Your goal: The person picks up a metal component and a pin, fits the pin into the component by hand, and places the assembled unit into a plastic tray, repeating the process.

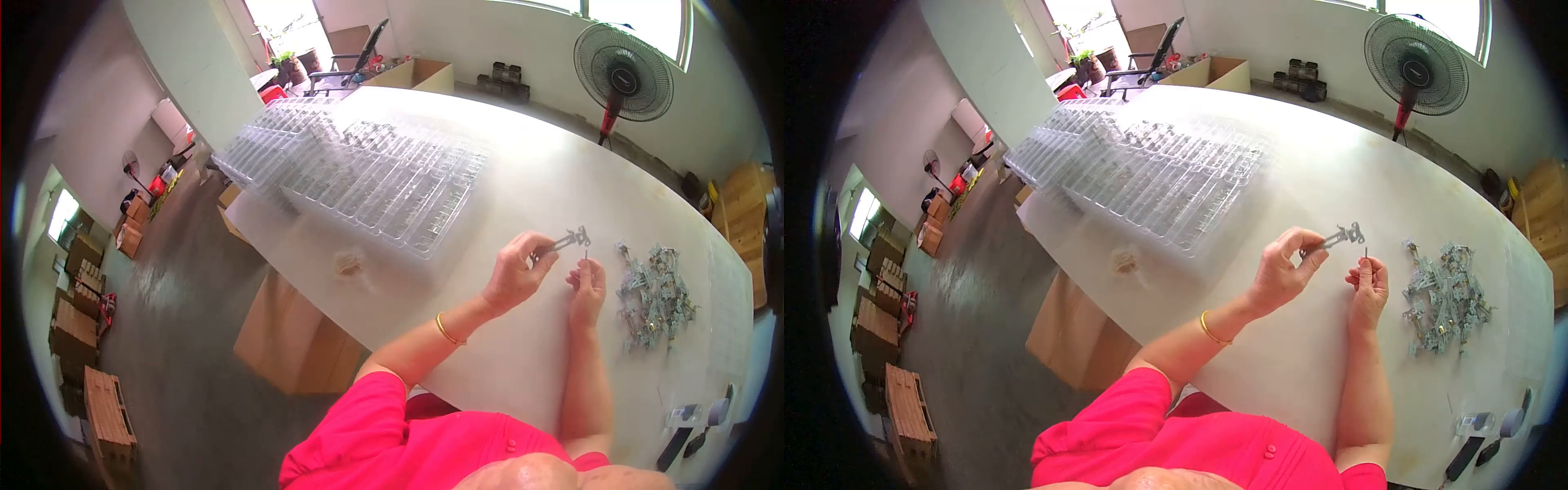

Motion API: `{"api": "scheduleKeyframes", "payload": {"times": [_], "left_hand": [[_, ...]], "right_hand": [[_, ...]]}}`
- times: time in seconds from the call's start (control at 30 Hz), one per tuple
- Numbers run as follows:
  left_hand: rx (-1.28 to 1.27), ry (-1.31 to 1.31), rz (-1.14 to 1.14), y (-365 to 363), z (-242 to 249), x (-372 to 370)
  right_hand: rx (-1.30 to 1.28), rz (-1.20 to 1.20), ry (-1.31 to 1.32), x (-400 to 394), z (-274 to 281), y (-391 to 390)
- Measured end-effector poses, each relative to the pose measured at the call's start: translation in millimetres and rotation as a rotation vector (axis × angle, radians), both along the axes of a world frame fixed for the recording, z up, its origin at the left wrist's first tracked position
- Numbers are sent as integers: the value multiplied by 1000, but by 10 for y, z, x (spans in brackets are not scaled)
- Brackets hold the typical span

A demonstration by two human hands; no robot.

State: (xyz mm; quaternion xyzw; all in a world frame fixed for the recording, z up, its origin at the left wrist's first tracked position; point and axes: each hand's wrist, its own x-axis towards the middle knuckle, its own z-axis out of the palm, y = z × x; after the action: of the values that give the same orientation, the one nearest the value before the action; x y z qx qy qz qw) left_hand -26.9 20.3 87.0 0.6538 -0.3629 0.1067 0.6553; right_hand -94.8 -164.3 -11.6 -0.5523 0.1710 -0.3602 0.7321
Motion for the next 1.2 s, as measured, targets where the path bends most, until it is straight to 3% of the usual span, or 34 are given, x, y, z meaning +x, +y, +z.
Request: {"api": "scheduleKeyframes", "payload": {"times": [0.13, 0.27, 0.37, 0.47, 0.63, 0.97, 1.2], "left_hand": [[-60, -123, 111, 354, 452, 137], [-33, -283, 399, 974, 791, 512], [31, -207, 599, 1514, 988, 787], [59, -26, 710, 2010, 955, 1184], [324, 17, 884, 2475, 831, 1548], [628, 29, 951, 2540, 601, 1869], [689, -65, 995, 2616, 439, 2083]], "right_hand": [[12, -4, 18, 16, -58, -33], [-6, -6, 26, -1, -10, -4], [-24, 2, 33, -10, 30, 18], [-45, 20, 49, -6, 34, 22], [-55, 17, 70, -7, 88, 53], [-48, 25, 54, 11, -18, -10], [-60, 13, 70, 12, 3, 1]]}}
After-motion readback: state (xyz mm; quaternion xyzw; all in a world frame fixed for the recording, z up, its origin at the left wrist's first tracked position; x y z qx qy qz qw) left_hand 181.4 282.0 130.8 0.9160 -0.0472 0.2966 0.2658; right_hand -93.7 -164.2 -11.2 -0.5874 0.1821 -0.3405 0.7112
